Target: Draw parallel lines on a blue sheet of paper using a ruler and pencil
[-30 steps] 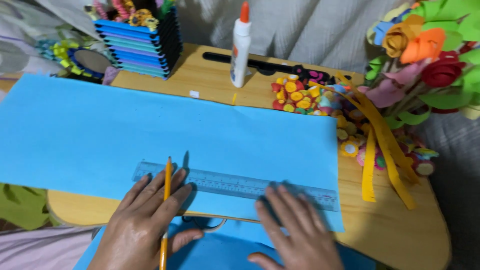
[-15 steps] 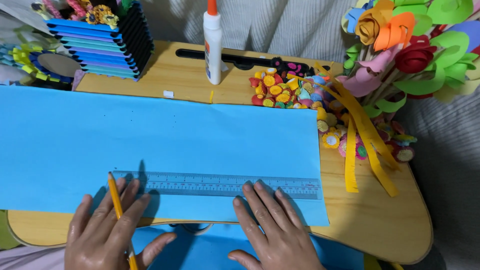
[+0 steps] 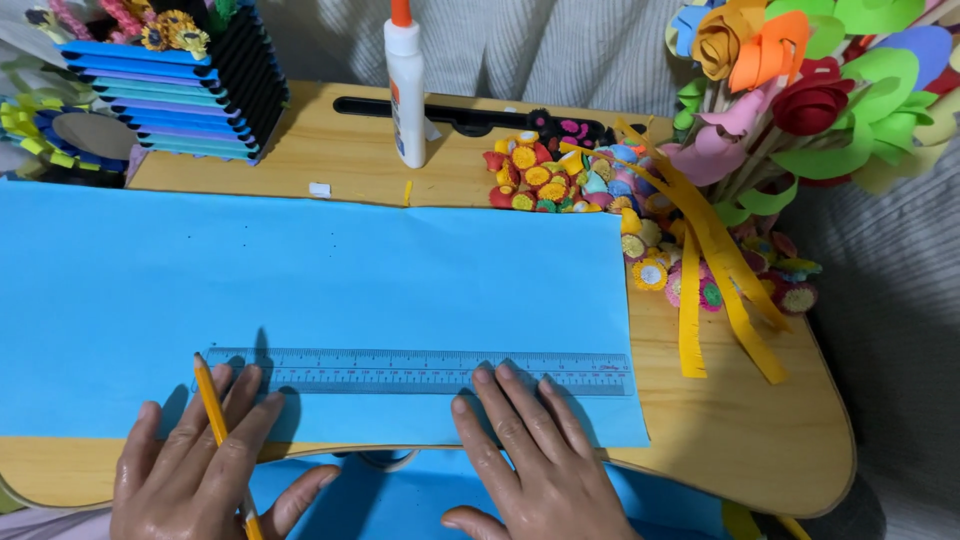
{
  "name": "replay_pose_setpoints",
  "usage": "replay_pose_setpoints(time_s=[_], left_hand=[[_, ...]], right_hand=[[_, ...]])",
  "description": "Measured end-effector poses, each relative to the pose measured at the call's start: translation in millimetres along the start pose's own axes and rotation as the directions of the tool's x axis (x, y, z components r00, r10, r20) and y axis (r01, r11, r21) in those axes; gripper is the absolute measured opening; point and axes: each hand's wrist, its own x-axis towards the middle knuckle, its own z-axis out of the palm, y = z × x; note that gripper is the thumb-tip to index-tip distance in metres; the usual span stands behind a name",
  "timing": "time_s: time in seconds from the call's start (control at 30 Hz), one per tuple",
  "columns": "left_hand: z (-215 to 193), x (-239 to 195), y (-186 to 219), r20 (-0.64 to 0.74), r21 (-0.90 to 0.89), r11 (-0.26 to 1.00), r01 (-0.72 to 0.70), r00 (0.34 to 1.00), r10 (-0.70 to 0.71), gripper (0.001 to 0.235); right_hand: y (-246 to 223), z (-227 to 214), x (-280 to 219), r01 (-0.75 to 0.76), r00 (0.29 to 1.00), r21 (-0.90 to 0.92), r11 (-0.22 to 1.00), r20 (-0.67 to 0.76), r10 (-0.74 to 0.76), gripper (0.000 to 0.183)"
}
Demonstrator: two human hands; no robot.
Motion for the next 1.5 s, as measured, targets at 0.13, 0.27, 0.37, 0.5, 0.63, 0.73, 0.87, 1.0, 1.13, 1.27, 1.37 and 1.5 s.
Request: replay_pose_setpoints(time_s=[0.13, 0.27, 0.37, 0.5, 0.63, 0.73, 0.87, 1.0, 1.13, 1.27, 1.37, 1.5], left_hand=[[4.2, -2.3, -0.8, -0.02, 0.027, 1.0, 0.012, 1.0, -0.012, 0.067], [5.9, -3.4, -3.8, -0.009, 0.056, 0.998, -0.011, 1.0, 0.012, 0.069], [6.7, -3.8, -4.0, -0.014, 0.059, 0.998, -0.016, 1.0, 0.017, 0.069], [7.3, -4.0, -4.3, -0.027, 0.062, 0.998, -0.025, 0.999, 0.026, 0.069], [4.9, -2.7, -2.5, -0.026, 0.048, 0.999, -0.021, 0.999, 0.022, 0.065], [5.7, -3.2, -3.2, -0.021, 0.06, 0.998, -0.025, 0.999, 0.027, 0.068], [5.0, -2.9, -2.5, -0.022, 0.048, 0.999, -0.021, 1.0, 0.022, 0.068], [1.5, -1.6, 1.9, -0.006, 0.036, 0.999, 0.005, 1.0, -0.005, 0.067], [2.7, -2.5, 0.2, 0.011, 0.047, 0.999, 0.01, 1.0, -0.01, 0.068], [3.1, -2.1, -0.5, -0.015, 0.049, 0.999, -0.017, 1.0, 0.018, 0.068], [1.3, -1.5, -1.0, -0.028, 0.03, 0.999, -0.012, 1.0, 0.013, 0.068], [-7.5, -5.7, -18.6, -0.044, -0.03, 1.0, -0.008, 0.999, 0.007, 0.074]], right_hand=[[-0.6, -1.5, -0.2, -0.018, 0.999, 0.013, 1.0, 0.038, 0.018, 0.088], [0.1, -1.6, 0.1, -0.002, 1.0, 0.014, 1.0, 0.017, 0.002, 0.085], [0.6, -0.4, 0.3, 0.007, 1.0, 0.015, 1.0, -0.002, -0.007, 0.083], [1.0, -0.7, 1.0, 0.012, 1.0, 0.015, 1.0, -0.002, -0.012, 0.083], [1.8, 1.2, -1.0, 0.012, 1.0, 0.009, 1.0, 0.014, -0.012, 0.086], [2.4, 2.9, -1.4, 0.025, 1.0, 0.004, 1.0, 0.0, -0.025, 0.084], [1.7, 1.3, -1.1, 0.018, 1.0, -0.003, 1.0, 0.005, -0.018, 0.085], [1.3, 0.5, -1.3, 0.008, 1.0, 0.009, 1.0, 0.02, -0.009, 0.085], [0.9, 0.4, -1.3, 0.003, 1.0, 0.018, 1.0, 0.027, -0.004, 0.087], [1.8, 0.2, -1.6, 0.003, 0.999, 0.016, 1.0, 0.034, -0.004, 0.088], [3.2, -1.0, -3.4, 0.002, 0.998, 0.021, 1.0, 0.066, -0.003, 0.093], [3.9, 2.6, -3.7, 0.018, 0.997, -0.027, 0.999, 0.076, -0.016, 0.104]])
